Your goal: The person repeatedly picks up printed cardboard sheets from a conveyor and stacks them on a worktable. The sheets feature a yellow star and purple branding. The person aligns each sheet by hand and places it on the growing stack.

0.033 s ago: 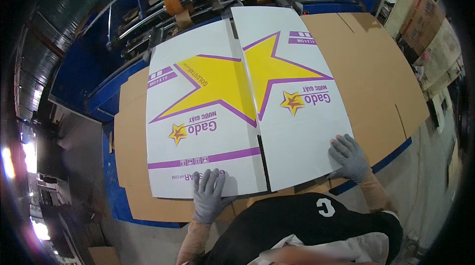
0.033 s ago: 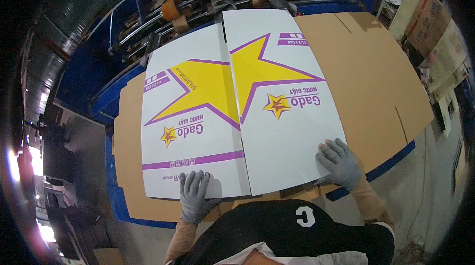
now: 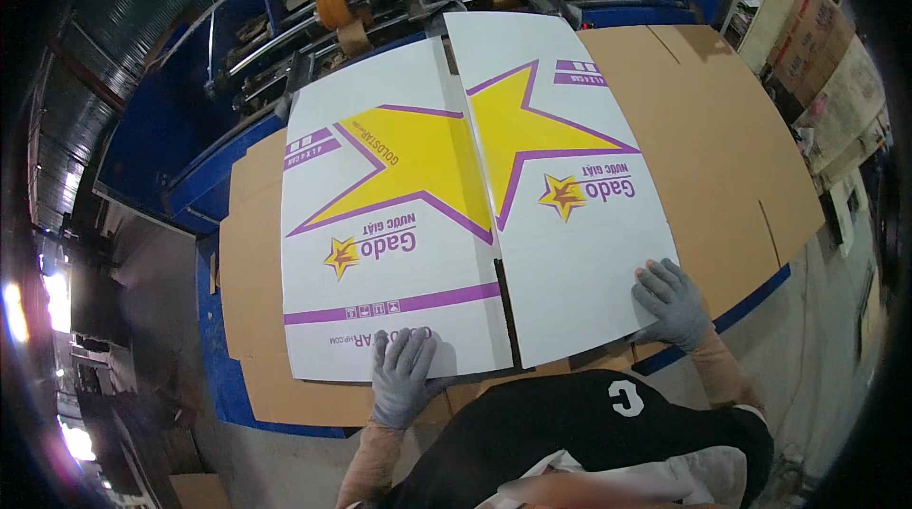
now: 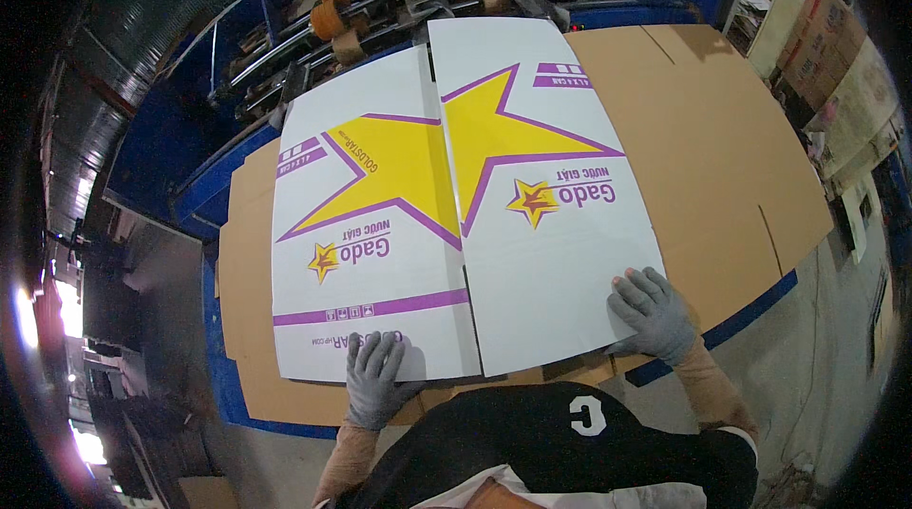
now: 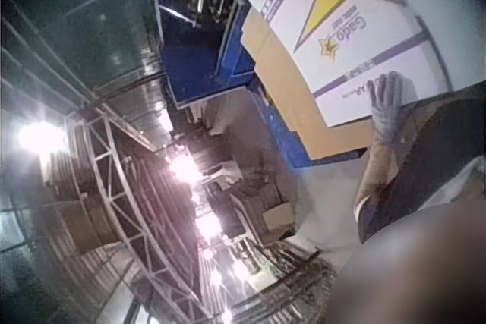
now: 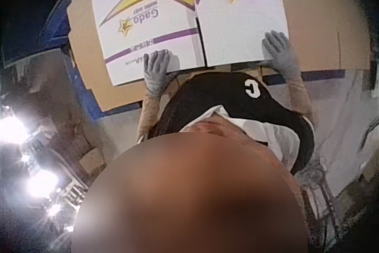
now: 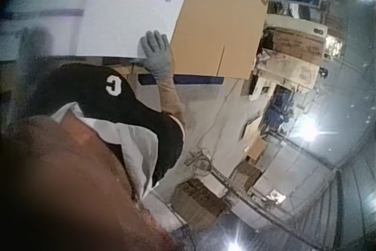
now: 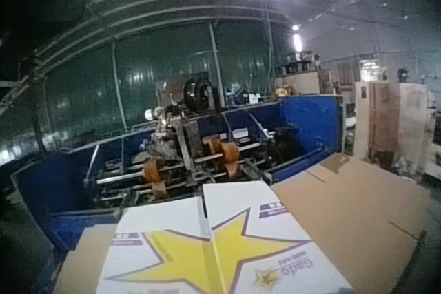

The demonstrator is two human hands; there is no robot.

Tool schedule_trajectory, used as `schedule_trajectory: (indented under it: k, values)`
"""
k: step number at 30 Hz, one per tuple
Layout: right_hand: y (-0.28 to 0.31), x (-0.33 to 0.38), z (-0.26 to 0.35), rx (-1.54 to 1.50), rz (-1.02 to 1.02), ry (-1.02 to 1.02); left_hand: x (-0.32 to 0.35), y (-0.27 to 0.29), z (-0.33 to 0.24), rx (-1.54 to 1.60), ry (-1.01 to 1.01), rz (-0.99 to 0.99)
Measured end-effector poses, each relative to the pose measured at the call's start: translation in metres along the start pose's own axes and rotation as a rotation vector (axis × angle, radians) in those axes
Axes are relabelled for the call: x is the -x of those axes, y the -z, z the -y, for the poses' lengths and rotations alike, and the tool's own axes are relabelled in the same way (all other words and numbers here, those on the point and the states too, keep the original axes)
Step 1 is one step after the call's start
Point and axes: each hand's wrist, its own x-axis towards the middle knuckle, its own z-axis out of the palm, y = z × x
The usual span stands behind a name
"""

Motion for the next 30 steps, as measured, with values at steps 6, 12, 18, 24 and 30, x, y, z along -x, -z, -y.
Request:
schedule_trajectory:
  k: [6,12,18,24,30]
  values:
    - [0.01,0.002,0.0,0.034,0.09,0.024,-0.005,0.0,-0.003,0.08,-0.069,-0.014]
    - [0.019,-0.004,0.011,0.016,0.136,-0.02,-0.01,0.002,-0.004,-0.033,-0.117,0.048]
    - [0.013,-0.003,0.022,-0.032,0.1,-0.064,-0.002,-0.01,-0.011,-0.008,-0.173,0.016]
    - [0.014,-0.009,0.027,-0.035,0.034,-0.131,-0.013,-0.007,-0.006,-0.037,-0.247,0.059]
    - [-0.017,-0.059,-0.013,-0.01,0.072,-0.264,-0.077,-0.035,0.027,-0.091,-0.231,-0.074]
